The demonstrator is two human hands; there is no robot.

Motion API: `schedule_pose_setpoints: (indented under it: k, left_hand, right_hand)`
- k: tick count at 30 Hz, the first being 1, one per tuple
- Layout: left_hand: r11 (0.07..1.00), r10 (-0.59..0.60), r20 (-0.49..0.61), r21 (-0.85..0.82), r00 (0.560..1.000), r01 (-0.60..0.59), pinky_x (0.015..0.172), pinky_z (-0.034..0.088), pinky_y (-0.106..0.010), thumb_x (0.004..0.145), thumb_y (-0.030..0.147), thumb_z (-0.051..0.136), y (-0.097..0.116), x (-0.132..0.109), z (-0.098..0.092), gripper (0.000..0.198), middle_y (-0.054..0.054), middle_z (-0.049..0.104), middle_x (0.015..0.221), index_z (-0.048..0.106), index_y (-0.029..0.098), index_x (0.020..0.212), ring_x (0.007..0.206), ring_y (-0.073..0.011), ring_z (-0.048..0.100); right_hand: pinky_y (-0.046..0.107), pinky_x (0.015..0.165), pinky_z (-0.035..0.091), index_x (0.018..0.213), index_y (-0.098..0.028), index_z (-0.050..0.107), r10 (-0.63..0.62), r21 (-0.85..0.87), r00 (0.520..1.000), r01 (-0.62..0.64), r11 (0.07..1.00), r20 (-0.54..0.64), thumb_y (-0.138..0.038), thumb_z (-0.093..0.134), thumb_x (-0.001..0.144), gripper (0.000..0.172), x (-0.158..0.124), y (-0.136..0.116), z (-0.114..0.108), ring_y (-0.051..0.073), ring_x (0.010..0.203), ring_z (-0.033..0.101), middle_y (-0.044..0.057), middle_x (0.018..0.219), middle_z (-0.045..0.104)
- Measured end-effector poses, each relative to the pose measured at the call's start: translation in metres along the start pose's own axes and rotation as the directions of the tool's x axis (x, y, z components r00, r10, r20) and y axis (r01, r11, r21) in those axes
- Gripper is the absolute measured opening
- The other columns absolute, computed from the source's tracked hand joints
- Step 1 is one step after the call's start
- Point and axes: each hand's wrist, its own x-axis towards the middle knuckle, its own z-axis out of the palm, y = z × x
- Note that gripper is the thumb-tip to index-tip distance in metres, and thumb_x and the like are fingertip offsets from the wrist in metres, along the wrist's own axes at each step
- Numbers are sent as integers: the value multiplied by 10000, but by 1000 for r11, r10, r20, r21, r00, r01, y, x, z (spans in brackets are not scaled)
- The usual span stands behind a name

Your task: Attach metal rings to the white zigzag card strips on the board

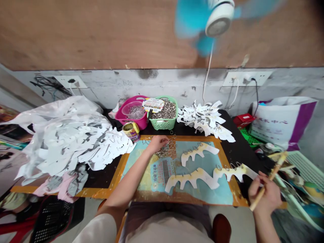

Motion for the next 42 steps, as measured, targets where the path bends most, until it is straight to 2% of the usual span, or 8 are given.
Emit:
schedule_pose_setpoints:
  k: [5, 11, 16, 20, 27, 34, 39, 42]
  left_hand:
    - [988, 94, 105, -135, 990, -79, 714, 486, -227, 855, 162, 542, 16, -13, 9, 244, -55, 720, 928, 749, 170, 984, 775, -149, 663]
    - [899, 230, 394, -436, 890, -40, 695, 496, -220, 792, 235, 699, 40, -44, 31, 269, -54, 744, 856, 729, 161, 1049, 778, -158, 681]
    - [898, 310, 459, -428, 833, -99, 697, 476, -198, 802, 254, 698, 40, -53, 41, 145, -36, 737, 829, 738, 160, 905, 756, -132, 665]
    - [891, 288, 476, -450, 831, -51, 689, 471, -193, 815, 279, 685, 36, -55, 42, 141, -19, 723, 804, 727, 167, 892, 737, -122, 649]
    - [903, 227, 398, -428, 889, -38, 680, 477, -195, 835, 306, 657, 33, -64, 54, 157, -13, 710, 788, 697, 165, 890, 715, -120, 645]
    - [918, 392, 174, -144, 903, -370, 883, 457, -268, 918, 308, 563, 34, -74, 65, 173, -42, 706, 932, 696, 206, 956, 935, -159, 627]
    - [982, 170, -23, 83, 985, -167, 887, 472, -303, 934, 263, 517, 13, -66, 54, 196, -68, 676, 958, 696, 195, 976, 953, -185, 613]
    - [985, 46, -98, 169, 994, -29, 875, 472, -334, 898, 215, 536, -3, -60, 41, 183, -97, 636, 981, 686, 168, 991, 932, -208, 602]
  right_hand:
    - [424, 834, 504, 979, -123, 620, -24, -23, 1000, 24, 999, 12, -191, 556, 814, 189, 0, 0, -1, 300, 889, 657, 155, 1018, 710]
    - [404, 856, 490, 987, -126, 604, -14, -30, 1000, 15, 999, 28, -180, 549, 823, 181, -1, -1, -3, 281, 898, 647, 153, 1017, 706]
    - [416, 841, 493, 969, -129, 615, 8, -22, 999, -7, 1000, 33, -181, 548, 822, 170, -1, -2, -4, 290, 883, 646, 149, 1015, 709]
    - [417, 835, 498, 960, -122, 621, 6, -17, 1000, -5, 1000, 29, -181, 550, 825, 164, 0, -3, -4, 289, 876, 649, 150, 997, 714]
    - [398, 813, 505, 959, -114, 630, -22, -39, 1000, 22, 999, 14, -184, 557, 818, 174, 1, -5, -5, 284, 843, 648, 152, 973, 720]
    - [417, 804, 507, 967, -110, 633, -31, -42, 999, 32, 999, 24, -200, 541, 828, 190, 2, -6, -5, 296, 853, 652, 159, 966, 716]
    - [428, 823, 501, 988, -113, 620, -43, -30, 999, 43, 999, 24, -199, 538, 839, 190, 0, -3, -4, 295, 884, 650, 166, 976, 705]
    - [423, 822, 502, 981, -114, 619, -45, -32, 999, 45, 998, 24, -201, 537, 839, 186, -1, -2, -4, 292, 876, 649, 163, 974, 707]
